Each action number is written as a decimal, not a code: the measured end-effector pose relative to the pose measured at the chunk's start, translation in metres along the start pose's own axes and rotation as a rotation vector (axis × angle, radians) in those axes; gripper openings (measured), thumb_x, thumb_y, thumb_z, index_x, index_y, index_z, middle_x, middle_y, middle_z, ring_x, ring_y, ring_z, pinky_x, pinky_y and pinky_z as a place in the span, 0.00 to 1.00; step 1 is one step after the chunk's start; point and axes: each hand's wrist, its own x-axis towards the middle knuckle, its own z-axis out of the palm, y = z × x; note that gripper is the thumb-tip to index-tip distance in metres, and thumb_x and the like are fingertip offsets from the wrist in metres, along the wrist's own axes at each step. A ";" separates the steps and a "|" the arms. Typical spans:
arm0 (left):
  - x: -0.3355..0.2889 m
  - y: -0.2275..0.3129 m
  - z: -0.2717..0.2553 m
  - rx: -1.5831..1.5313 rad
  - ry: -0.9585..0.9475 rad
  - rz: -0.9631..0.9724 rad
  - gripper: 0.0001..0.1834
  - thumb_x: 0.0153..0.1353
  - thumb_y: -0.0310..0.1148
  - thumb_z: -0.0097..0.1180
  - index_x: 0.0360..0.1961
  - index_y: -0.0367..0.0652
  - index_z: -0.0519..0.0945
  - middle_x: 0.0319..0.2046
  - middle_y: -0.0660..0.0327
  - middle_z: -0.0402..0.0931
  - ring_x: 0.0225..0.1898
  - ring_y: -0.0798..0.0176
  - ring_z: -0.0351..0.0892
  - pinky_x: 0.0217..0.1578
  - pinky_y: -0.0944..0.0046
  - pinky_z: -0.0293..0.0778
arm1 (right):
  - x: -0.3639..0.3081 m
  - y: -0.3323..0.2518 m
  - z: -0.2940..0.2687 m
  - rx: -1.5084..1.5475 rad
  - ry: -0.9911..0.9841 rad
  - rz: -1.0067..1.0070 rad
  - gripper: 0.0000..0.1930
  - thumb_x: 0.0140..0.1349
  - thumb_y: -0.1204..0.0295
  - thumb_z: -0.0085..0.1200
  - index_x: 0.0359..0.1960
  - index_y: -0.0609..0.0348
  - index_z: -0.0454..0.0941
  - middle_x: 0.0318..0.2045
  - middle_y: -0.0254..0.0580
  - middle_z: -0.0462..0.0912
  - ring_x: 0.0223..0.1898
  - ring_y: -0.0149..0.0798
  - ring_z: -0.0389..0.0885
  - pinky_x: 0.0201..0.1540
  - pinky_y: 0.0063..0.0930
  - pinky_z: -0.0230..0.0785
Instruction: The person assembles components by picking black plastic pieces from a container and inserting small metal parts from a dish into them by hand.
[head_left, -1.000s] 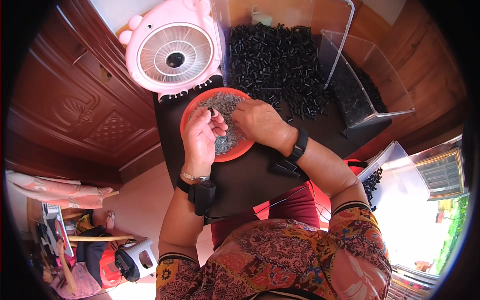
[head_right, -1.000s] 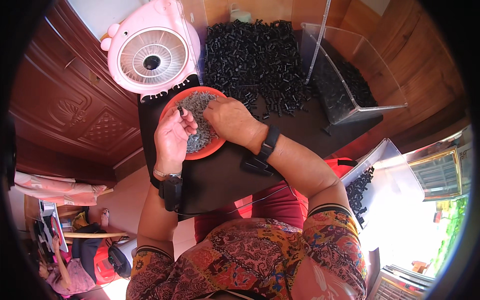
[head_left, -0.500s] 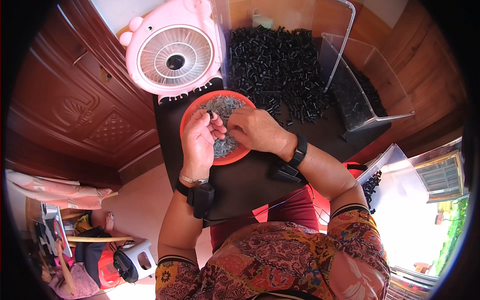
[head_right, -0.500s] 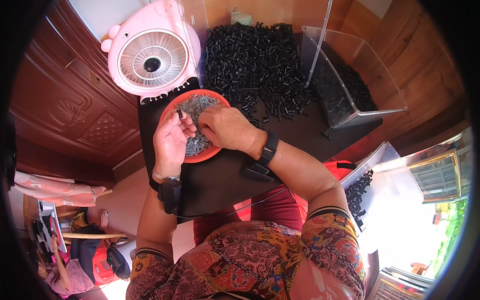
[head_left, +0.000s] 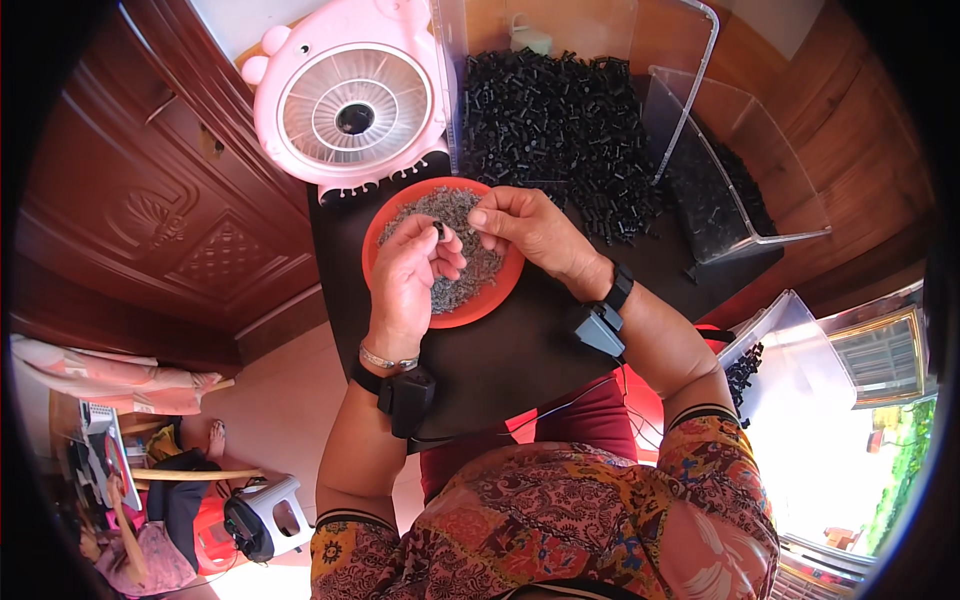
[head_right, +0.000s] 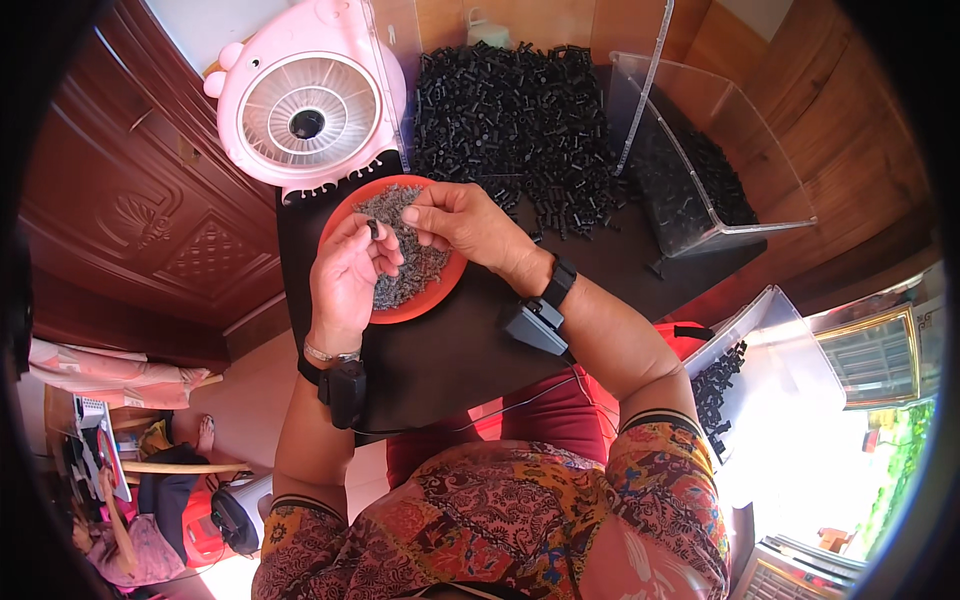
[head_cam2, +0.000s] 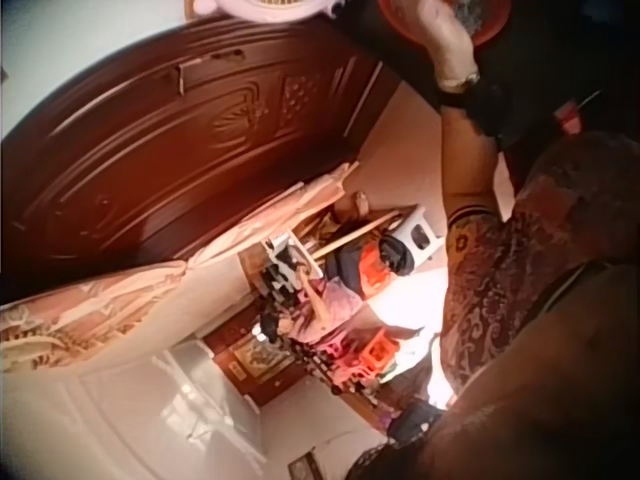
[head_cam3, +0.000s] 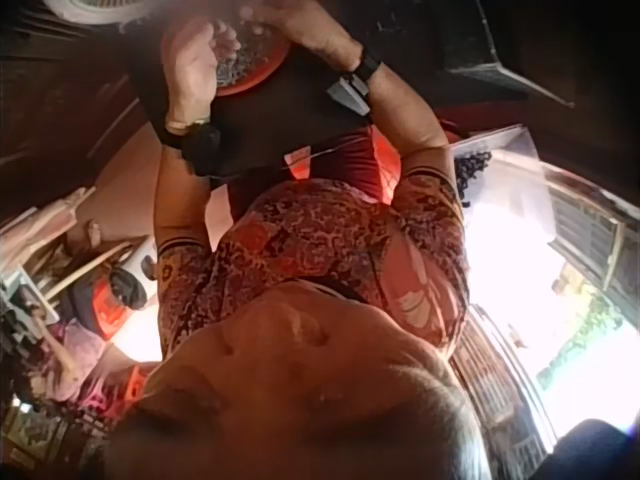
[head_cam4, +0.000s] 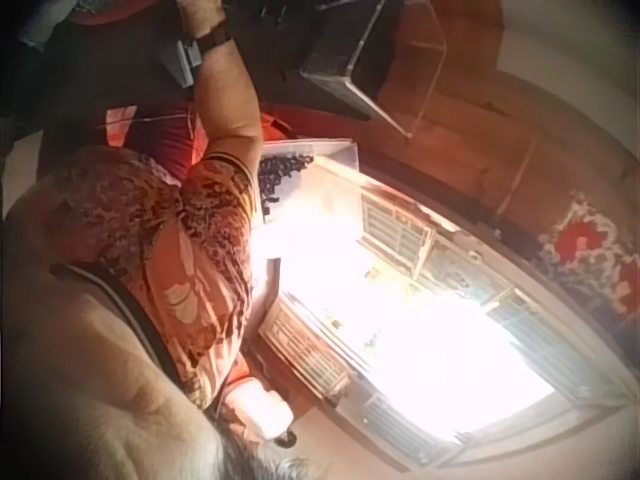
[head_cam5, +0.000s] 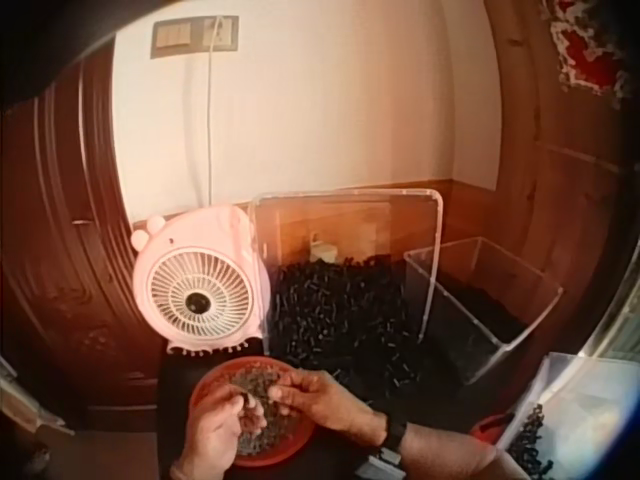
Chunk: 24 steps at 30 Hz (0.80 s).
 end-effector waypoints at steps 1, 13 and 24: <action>-0.001 0.000 0.001 0.037 -0.023 -0.026 0.10 0.64 0.36 0.46 0.35 0.41 0.73 0.30 0.62 0.74 0.30 0.67 0.74 0.31 0.70 0.69 | 0.000 0.000 0.000 0.014 -0.010 -0.011 0.11 0.64 0.64 0.54 0.29 0.57 0.75 0.21 0.26 0.73 0.25 0.20 0.69 0.31 0.15 0.63; -0.005 0.000 0.014 0.220 -0.123 -0.049 0.11 0.64 0.37 0.47 0.36 0.40 0.73 0.33 0.64 0.74 0.32 0.70 0.73 0.34 0.71 0.68 | -0.006 -0.008 0.002 -0.090 0.035 -0.079 0.14 0.65 0.62 0.53 0.25 0.57 0.74 0.20 0.24 0.71 0.24 0.19 0.64 0.28 0.15 0.59; -0.005 -0.009 0.012 0.211 -0.164 -0.004 0.11 0.65 0.37 0.47 0.37 0.39 0.73 0.32 0.64 0.72 0.32 0.70 0.73 0.35 0.70 0.69 | -0.010 -0.007 0.008 -0.492 0.096 -0.159 0.13 0.65 0.67 0.52 0.28 0.64 0.76 0.20 0.25 0.73 0.25 0.19 0.67 0.27 0.18 0.63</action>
